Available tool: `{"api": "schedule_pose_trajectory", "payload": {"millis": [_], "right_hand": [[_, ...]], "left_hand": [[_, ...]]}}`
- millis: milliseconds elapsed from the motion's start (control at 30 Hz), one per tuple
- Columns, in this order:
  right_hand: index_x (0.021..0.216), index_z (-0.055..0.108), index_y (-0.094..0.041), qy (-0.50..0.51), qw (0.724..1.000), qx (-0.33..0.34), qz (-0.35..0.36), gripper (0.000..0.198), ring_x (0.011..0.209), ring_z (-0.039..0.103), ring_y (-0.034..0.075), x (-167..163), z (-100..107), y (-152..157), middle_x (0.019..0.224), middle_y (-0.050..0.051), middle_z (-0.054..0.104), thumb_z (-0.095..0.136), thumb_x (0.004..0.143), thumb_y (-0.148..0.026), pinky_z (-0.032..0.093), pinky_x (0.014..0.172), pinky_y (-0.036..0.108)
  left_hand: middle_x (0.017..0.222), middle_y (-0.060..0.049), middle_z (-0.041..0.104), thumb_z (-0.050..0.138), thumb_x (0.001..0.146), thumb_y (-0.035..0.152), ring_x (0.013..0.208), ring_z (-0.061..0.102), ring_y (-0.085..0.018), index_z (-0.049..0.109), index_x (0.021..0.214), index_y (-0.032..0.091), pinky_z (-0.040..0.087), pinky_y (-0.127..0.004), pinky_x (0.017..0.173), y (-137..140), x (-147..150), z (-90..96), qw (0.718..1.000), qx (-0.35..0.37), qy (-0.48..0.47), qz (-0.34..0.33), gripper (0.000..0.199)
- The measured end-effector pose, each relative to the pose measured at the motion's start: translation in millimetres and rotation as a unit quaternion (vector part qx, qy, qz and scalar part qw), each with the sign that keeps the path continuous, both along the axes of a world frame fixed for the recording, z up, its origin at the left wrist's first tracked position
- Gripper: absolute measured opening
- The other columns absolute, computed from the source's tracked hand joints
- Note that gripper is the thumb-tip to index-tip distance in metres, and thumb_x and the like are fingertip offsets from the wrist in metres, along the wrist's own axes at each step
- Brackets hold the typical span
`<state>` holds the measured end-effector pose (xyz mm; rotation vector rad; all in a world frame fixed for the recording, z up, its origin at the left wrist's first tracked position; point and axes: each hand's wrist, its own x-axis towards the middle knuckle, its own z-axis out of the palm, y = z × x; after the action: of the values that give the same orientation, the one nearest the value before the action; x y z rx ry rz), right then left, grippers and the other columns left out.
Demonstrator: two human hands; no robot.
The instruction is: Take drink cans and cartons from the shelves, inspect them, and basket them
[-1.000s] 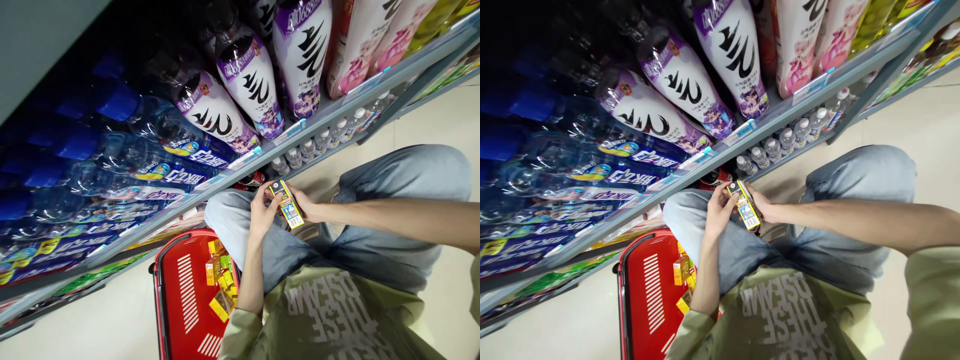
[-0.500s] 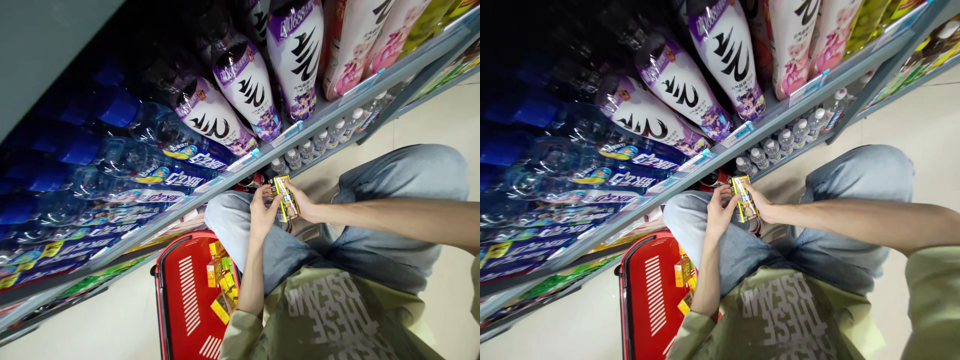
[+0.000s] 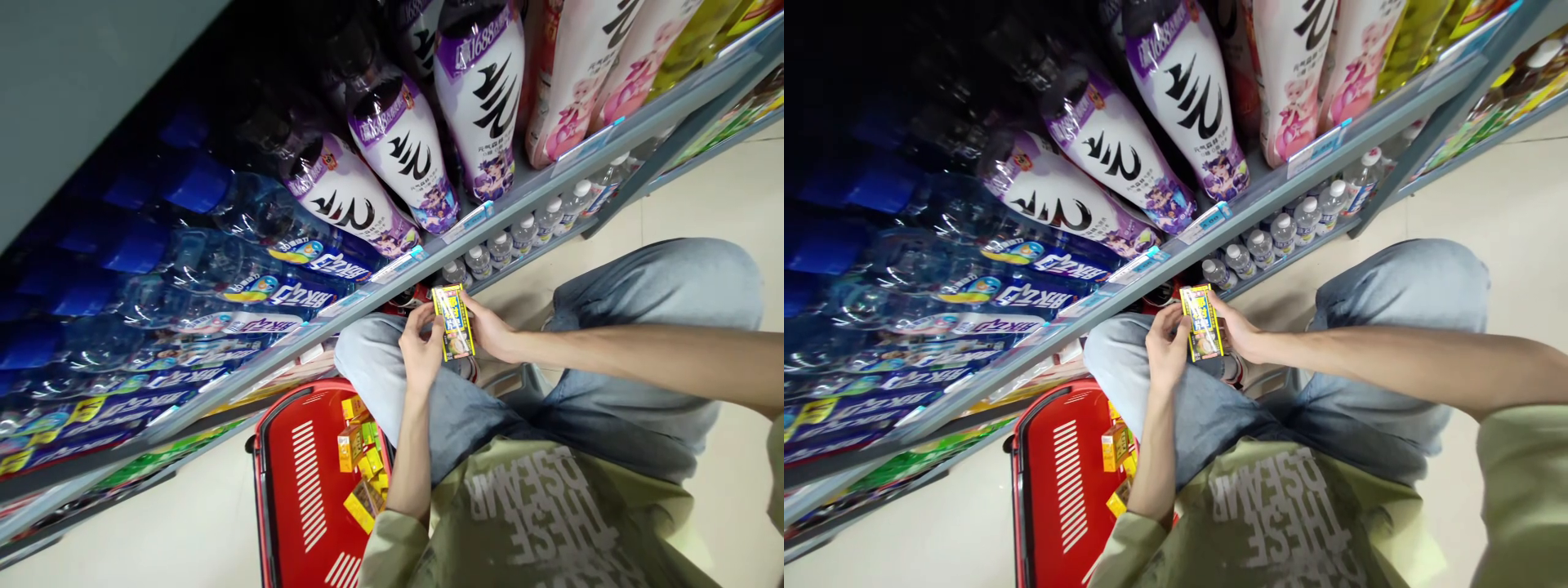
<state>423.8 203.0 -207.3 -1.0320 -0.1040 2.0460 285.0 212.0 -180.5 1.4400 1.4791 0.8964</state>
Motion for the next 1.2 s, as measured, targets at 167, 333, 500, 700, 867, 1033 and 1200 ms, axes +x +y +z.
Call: {"api": "schedule_pose_trajectory", "payload": {"millis": [167,333,500,700,867,1033,1200], "right_hand": [[0.114,0.065,-0.021,-0.025,0.999,-0.025,0.020,0.050,0.062,0.065,0.019,3,3,-2,0.081,0.004,0.073,0.044,0.097,-0.063,0.055,0.056,0.029],[0.109,0.060,-0.026,-0.029,1.000,-0.008,0.006,0.020,0.062,0.064,0.017,7,4,-9,0.076,-0.001,0.070,0.051,0.099,-0.040,0.055,0.058,0.029],[0.103,0.061,-0.027,-0.033,0.999,0.025,0.005,0.014,0.066,0.063,0.015,8,0,-11,0.084,-0.002,0.070,0.061,0.093,-0.036,0.055,0.059,0.027],[0.111,0.062,-0.030,-0.049,0.997,0.052,0.028,0.034,0.078,0.065,0.017,10,5,-10,0.099,0.000,0.070,0.075,0.082,-0.042,0.059,0.064,0.032],[0.113,0.063,-0.028,-0.065,0.994,0.058,0.062,0.035,0.080,0.065,0.019,9,11,-12,0.099,0.003,0.071,0.069,0.086,-0.051,0.061,0.060,0.031],[0.109,0.066,-0.025,-0.076,0.993,0.056,0.077,0.049,0.073,0.066,0.019,6,13,-13,0.094,0.004,0.072,0.065,0.084,-0.067,0.061,0.050,0.030],[0.119,0.063,-0.029,-0.088,0.991,0.073,0.064,0.054,0.069,0.065,0.019,6,12,-14,0.094,0.003,0.072,0.062,0.085,-0.071,0.060,0.045,0.029]], "left_hand": [[0.128,-0.013,0.070,0.056,0.096,0.032,0.118,0.068,-0.025,0.062,0.128,0.015,0.053,-0.038,0.101,-1,-5,-2.7,0.999,-0.024,0.035,-0.030,0.037],[0.126,-0.010,0.072,0.052,0.099,0.034,0.115,0.069,-0.025,0.062,0.132,0.018,0.053,-0.040,0.101,-1,-5,0.1,0.991,-0.019,0.110,-0.077,0.038],[0.127,-0.009,0.071,0.068,0.090,0.040,0.111,0.069,-0.026,0.056,0.139,0.022,0.057,-0.038,0.092,-2,-4,1.1,0.986,-0.018,0.133,-0.096,0.053],[0.123,-0.009,0.071,0.070,0.087,0.035,0.105,0.070,-0.024,0.054,0.140,0.020,0.056,-0.033,0.087,-1,-5,2.1,0.986,-0.027,0.124,-0.105,0.058],[0.114,-0.008,0.072,0.063,0.092,0.039,0.097,0.069,-0.022,0.061,0.132,0.020,0.055,-0.032,0.086,-1,-7,4.7,0.985,-0.040,0.092,-0.137,0.045],[0.105,-0.008,0.072,0.064,0.090,0.045,0.090,0.066,-0.022,0.067,0.124,0.018,0.054,-0.031,0.082,0,-5,8.2,0.984,-0.039,0.104,-0.136,0.043],[0.094,-0.005,0.072,0.066,0.088,0.046,0.076,0.063,-0.018,0.068,0.123,0.018,0.051,-0.027,0.069,1,-1,11.0,0.984,-0.055,0.100,-0.139,0.045]]}}
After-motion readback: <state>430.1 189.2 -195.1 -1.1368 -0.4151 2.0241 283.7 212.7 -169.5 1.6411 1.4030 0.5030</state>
